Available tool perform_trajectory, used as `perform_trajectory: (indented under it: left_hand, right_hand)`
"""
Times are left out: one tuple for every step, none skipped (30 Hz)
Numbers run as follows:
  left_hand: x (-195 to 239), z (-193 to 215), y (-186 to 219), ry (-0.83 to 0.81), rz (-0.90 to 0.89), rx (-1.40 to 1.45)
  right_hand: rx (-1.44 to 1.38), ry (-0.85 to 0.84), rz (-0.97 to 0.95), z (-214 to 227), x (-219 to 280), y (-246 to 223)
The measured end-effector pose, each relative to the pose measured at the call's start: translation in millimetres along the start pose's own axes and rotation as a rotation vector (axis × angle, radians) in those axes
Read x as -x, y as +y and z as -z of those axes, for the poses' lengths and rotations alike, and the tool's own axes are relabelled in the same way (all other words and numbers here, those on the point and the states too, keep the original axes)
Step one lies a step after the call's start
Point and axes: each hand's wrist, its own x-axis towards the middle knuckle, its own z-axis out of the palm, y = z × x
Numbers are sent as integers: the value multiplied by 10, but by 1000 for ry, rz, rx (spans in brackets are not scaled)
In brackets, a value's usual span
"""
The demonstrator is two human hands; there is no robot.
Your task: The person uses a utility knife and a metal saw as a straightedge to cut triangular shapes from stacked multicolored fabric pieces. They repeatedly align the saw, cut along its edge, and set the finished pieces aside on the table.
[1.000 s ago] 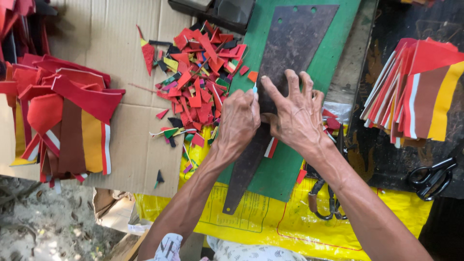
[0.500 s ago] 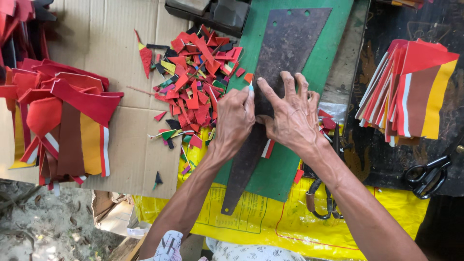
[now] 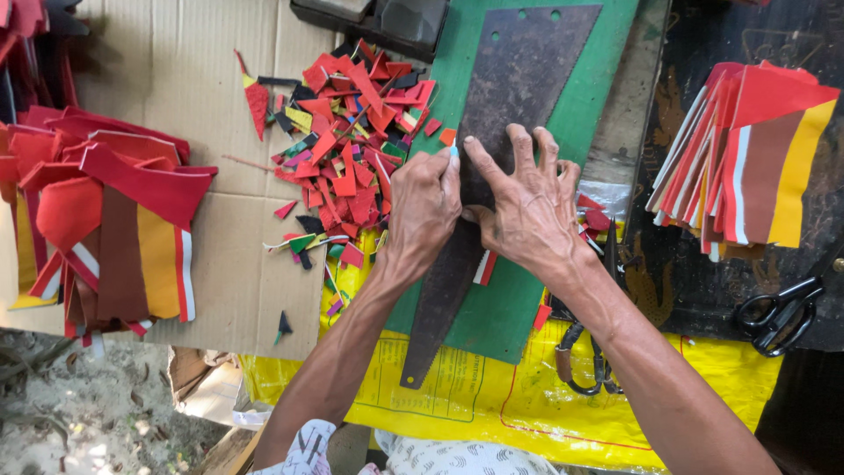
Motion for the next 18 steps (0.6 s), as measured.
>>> perform_trajectory:
  left_hand:
    - [7, 8, -4, -3, -8, -8]
    - [-51, 0, -12, -3, -29, -13]
    - [-100, -3, -22, 0, -51, -21]
    - [-89, -12, -26, -4, -58, -28]
    - [-69, -19, -34, -8, -66, -36]
    - [-58, -27, -43, -25, -50, -36]
    - [-50, -31, -50, -42, -34, -36]
    - [-56, -26, -54, -55, -22, -37]
    - [-62, -27, -48, -53, -39, -49]
    - [-68, -23, -41, -50, -59, -60]
    - [-66, -17, -32, -48, -79, -70]
    - [-18, -5, -20, -51, -84, -78]
    - [49, 18, -4, -53, -89, -86]
    - [78, 40, 10, -52, -103, -95]
    - [122, 72, 27, -62, -80, -87]
    - [193, 108, 46, -77, -53, -79]
    - [240, 135, 57, -93, -26, -71]
    - [287, 160, 65, -85, -21, -65]
  right_hand:
    - [4, -6, -2, 0, 10, -17]
    - [15, 1, -7, 15, -23, -3]
    - [13, 17, -2, 23, -60, 12]
    - [6, 19, 0, 17, -42, 11]
    - [-1, 21, 3, 5, -26, 12]
    - [-2, 21, 6, -6, -18, 13]
    - [-4, 21, 8, -13, -10, 13]
    - [-4, 26, 13, -13, -22, 15]
    - [-1, 12, 5, -9, -25, 12]
    - [3, 0, -3, -2, -37, 13]
    - [8, -12, -12, 5, -49, 15]
    - [7, -14, -9, 4, -33, 6]
    - [7, -16, -6, 3, -19, -1]
    - [8, -10, -3, 13, -36, 7]
    - [11, -4, -3, 19, -53, 11]
    - [11, -4, -5, 17, -51, 5]
    - [11, -5, -8, 13, -46, 3]
    - [8, -11, -10, 5, -33, -3]
